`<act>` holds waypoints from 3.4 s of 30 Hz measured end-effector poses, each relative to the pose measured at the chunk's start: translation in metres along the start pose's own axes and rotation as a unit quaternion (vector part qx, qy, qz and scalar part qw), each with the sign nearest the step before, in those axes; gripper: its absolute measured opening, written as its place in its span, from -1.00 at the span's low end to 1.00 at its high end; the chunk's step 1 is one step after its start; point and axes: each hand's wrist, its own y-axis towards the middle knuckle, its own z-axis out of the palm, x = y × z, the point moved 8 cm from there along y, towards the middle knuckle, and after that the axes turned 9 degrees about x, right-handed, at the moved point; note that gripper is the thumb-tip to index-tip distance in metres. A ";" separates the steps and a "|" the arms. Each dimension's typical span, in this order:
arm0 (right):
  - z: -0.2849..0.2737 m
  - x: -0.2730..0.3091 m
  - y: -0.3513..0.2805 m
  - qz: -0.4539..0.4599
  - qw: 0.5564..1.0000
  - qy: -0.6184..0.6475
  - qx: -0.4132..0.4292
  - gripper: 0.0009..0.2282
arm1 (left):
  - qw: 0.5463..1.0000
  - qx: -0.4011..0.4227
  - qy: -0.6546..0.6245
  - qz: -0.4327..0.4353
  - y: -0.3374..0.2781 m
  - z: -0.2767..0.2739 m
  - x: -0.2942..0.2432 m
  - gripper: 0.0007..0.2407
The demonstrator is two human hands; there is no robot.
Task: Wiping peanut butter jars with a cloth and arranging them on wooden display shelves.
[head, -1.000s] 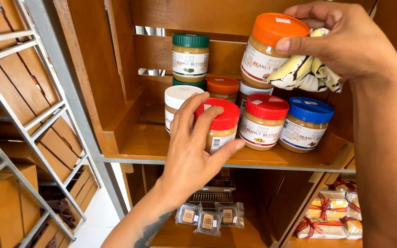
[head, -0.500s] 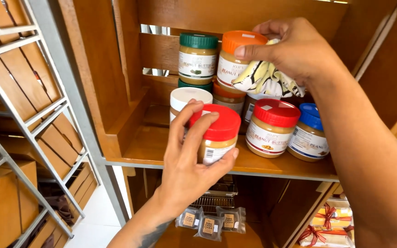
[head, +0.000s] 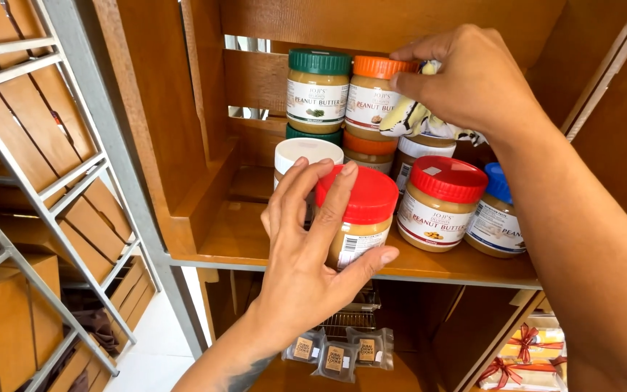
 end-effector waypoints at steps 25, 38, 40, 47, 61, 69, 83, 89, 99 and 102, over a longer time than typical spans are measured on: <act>-0.035 0.047 -0.080 0.169 0.965 0.104 0.169 -0.74 | 0.996 0.010 -0.078 -0.033 -0.002 0.000 0.007 -0.31; 0.019 0.051 -0.079 0.114 0.935 0.005 0.337 -0.30 | 0.987 -0.044 -0.118 -0.099 0.003 -0.026 0.034 -0.34; 0.021 0.056 -0.076 0.115 0.933 0.003 0.341 -0.30 | 0.988 -0.063 -0.082 -0.116 0.005 -0.033 0.045 -0.36; 0.020 0.066 -0.078 0.157 0.919 0.014 0.362 -0.54 | 0.974 0.103 -0.056 -0.193 0.019 -0.014 0.075 -0.21; 0.026 0.063 -0.080 0.108 0.937 -0.008 0.333 -0.46 | 0.979 0.009 0.003 -0.205 0.010 -0.046 0.043 -0.11; 0.039 0.084 -0.068 0.142 0.941 -0.036 0.306 -0.49 | 0.987 -0.068 0.062 -0.131 0.008 -0.069 0.013 -0.11; 0.075 0.076 -0.080 0.106 0.976 0.151 0.117 -0.30 | 0.991 -0.079 -0.037 -0.103 0.011 -0.079 0.016 -0.12; 0.058 0.081 -0.100 0.064 0.975 0.191 0.090 -0.47 | 0.987 -0.057 -0.119 -0.095 0.017 -0.076 0.015 -0.13; -0.026 0.015 -0.143 0.261 0.957 0.108 0.072 -0.73 | 0.967 -0.001 -0.235 -0.102 0.018 -0.055 0.025 -0.16; -0.031 -0.007 -0.142 0.239 0.966 0.004 0.101 -0.71 | 0.953 0.021 -0.271 -0.136 0.016 -0.048 0.028 -0.13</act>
